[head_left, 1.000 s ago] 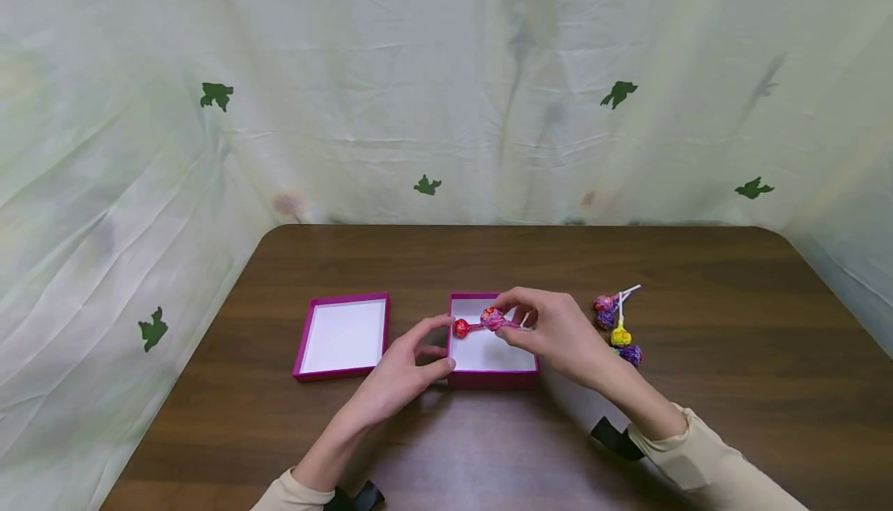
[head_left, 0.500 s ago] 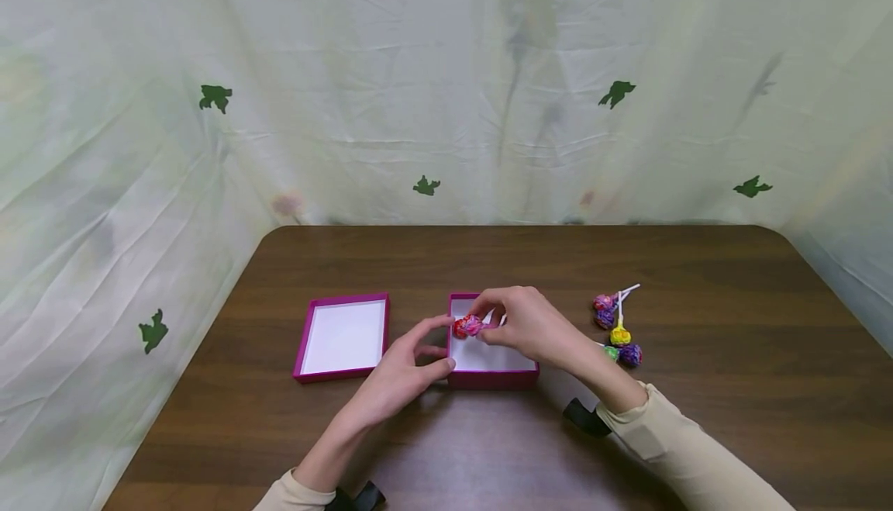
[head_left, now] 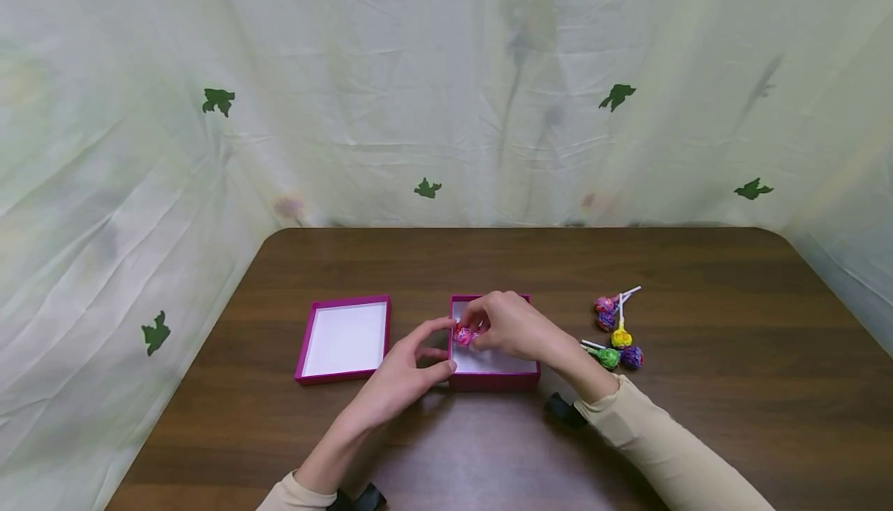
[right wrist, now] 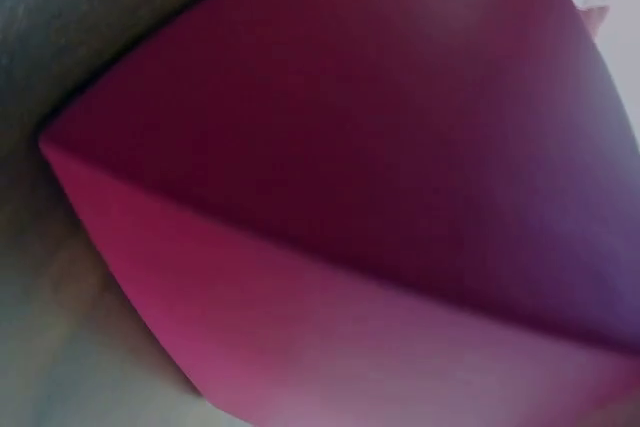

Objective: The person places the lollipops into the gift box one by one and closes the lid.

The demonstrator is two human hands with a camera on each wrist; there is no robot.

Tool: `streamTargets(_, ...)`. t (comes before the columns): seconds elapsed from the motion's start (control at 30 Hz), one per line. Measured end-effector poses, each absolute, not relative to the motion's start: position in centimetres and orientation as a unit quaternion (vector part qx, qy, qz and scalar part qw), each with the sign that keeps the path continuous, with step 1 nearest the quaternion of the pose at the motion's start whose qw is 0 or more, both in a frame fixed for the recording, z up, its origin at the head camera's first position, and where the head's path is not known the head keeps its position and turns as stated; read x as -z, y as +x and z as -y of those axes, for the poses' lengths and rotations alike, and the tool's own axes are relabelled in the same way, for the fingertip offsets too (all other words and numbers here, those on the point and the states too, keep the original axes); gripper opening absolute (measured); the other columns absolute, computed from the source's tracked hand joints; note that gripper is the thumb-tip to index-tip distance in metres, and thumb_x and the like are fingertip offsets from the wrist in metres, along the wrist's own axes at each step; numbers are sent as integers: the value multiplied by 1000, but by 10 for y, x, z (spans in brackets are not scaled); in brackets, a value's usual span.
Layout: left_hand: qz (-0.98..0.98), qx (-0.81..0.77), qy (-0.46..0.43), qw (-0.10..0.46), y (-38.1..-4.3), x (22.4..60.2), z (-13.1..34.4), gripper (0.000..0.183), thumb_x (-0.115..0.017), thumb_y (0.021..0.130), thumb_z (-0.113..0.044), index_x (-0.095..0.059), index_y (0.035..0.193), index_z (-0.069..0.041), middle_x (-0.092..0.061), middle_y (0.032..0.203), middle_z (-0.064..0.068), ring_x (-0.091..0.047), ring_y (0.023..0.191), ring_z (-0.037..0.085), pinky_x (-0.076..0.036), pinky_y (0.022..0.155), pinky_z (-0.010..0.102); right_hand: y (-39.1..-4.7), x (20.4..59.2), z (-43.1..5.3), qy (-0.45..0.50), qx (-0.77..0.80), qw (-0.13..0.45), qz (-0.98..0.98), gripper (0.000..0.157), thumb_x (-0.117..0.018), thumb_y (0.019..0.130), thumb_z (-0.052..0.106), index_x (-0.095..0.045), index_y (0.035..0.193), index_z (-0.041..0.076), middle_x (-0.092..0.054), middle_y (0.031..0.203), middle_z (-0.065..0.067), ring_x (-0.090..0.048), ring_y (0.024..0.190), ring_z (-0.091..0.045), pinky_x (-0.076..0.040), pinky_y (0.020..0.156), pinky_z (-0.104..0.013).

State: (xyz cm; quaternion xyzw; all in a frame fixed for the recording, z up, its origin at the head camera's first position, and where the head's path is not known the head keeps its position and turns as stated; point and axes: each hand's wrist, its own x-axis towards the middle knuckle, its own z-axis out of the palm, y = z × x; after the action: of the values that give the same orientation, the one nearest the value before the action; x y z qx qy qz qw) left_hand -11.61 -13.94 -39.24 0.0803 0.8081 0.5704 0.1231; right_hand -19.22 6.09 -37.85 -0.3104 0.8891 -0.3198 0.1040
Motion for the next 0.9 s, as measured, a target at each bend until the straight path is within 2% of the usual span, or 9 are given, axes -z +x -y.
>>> streamTargets(0.3,-805,-575,83,124,-115,391,140,54,-70,90,-12,-52,140,-22,-47,145,4,-60,113,25,-50,80,36,-192,389,-54,-287,296,78,-908,21,-83,76,8,-75,93,17,-66,80,11,-56,73,-10,-47,69,-30)
streamTargets(0.53,-804,-576,82,123,-115,392,140,54,-70,90,-12,-53,140,-23,-47,145,3,-60,113,25,-50,80,37,-189,392,-52,-287,264,39,-920,21,-81,75,7,-74,89,21,-63,74,9,-54,68,-10,-44,63,-30)
streamTargets(0.9,-806,-573,82,128,-116,393,139,54,-70,90,-13,-52,141,-23,-46,146,4,-60,114,24,-50,80,37,-187,391,-55,-293,268,64,-916,22,-83,75,13,-73,94,18,-65,81,10,-56,73,-10,-46,68,-30)
